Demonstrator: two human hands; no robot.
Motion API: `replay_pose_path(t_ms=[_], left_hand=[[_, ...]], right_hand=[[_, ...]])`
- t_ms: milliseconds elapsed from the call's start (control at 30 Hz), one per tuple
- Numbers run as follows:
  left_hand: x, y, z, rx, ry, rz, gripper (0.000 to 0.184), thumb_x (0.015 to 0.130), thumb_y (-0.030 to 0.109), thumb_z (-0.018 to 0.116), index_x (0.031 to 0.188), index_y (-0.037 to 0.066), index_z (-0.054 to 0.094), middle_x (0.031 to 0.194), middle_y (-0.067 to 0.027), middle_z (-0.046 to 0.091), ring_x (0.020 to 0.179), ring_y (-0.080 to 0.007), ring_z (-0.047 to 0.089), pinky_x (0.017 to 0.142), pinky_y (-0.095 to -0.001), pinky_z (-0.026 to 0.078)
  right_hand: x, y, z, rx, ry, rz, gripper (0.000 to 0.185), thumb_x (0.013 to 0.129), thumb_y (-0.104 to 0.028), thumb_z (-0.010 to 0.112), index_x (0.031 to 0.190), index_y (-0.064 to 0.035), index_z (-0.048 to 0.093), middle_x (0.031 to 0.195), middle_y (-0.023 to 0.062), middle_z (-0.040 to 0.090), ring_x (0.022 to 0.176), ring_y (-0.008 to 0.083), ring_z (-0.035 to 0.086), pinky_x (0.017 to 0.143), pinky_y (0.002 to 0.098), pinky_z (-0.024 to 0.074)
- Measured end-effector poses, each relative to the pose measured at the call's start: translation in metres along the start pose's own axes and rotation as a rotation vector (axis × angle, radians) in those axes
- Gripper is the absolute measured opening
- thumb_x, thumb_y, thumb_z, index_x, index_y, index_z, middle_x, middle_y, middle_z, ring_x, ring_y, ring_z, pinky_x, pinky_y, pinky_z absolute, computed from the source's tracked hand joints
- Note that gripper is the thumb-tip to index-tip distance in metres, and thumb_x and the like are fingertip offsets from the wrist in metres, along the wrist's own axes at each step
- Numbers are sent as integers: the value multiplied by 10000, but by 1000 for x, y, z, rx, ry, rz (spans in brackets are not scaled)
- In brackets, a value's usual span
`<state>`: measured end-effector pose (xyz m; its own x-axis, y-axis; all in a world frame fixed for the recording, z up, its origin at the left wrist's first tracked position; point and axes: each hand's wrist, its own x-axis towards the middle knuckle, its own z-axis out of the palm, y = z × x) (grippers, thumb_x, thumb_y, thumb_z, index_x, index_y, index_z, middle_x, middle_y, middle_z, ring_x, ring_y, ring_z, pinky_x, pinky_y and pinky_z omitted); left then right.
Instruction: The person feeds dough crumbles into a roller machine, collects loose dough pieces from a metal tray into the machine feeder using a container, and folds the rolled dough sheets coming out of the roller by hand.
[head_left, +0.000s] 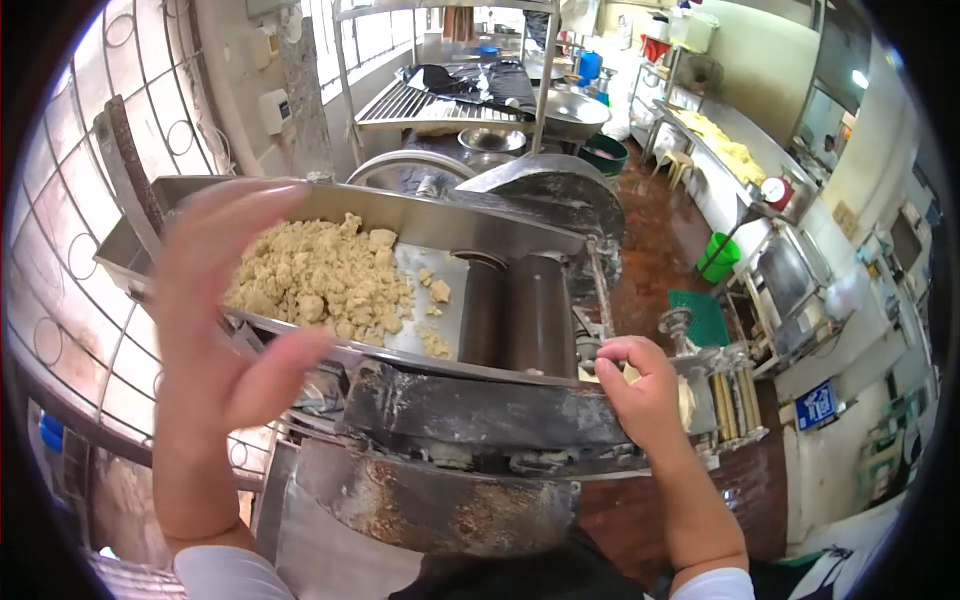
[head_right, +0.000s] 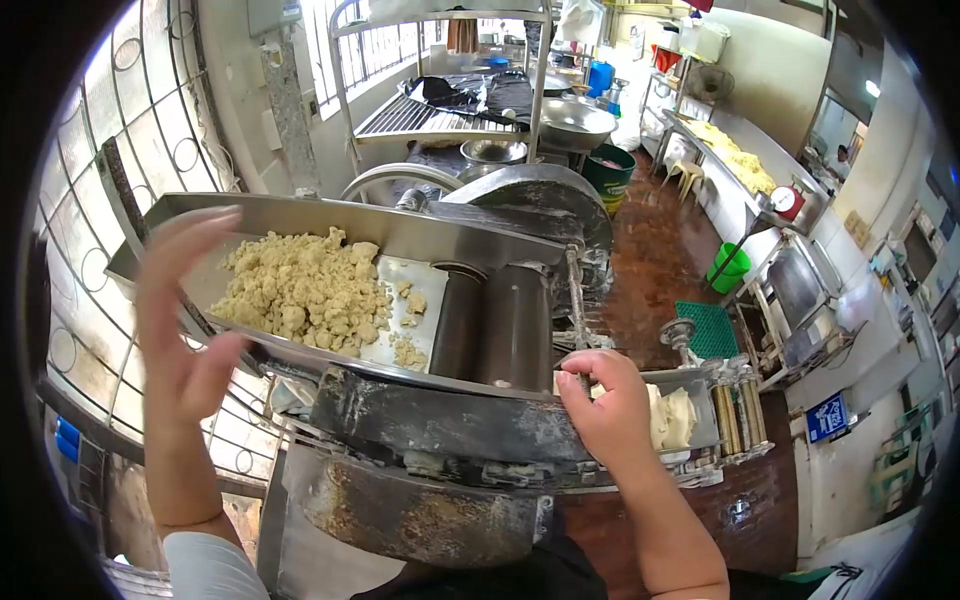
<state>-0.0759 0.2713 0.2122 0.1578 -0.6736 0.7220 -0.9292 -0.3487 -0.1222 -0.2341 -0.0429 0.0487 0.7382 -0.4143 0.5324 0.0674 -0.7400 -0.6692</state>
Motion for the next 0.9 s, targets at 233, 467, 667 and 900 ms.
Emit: replay_pose_path(t_ms=[233,467,667,900], left_hand=[[16,-142,128,196,-313,-847,803,875,626,418,1350,-21,401,1398,-202,409,1307,-336,377,1094,-378,269],[-50,-219,145,-47,-768,-1580,634,838,529,533,1277,72,522,1220,-131,571,1105,-266,521,945,-369,397],[-14,-126,168,150,-637,-1612,731,791,592,557,1289,59,509,1235,-151,547,1126,-267,493,928,-434,401],[15,-39,230,213,-628,-1494,780,819,617,496,1304,7,463,1110,-216,612,1068,-337,578,921,-394,434]], right_hand=[[8,14,-7,16,41,-217,143,728,-82,694,855,-57,634,955,115,660,924,268,611,851,358,451],[15,114,-61,164,-44,-165,141,733,-64,674,865,-42,628,930,120,652,888,266,610,827,354,462],[-34,277,-89,346,-207,471,112,824,-101,642,895,-15,633,872,82,632,730,126,560,666,254,459],[-27,315,-83,348,-408,464,127,814,-123,666,861,-6,652,853,84,650,785,155,619,659,267,505]])
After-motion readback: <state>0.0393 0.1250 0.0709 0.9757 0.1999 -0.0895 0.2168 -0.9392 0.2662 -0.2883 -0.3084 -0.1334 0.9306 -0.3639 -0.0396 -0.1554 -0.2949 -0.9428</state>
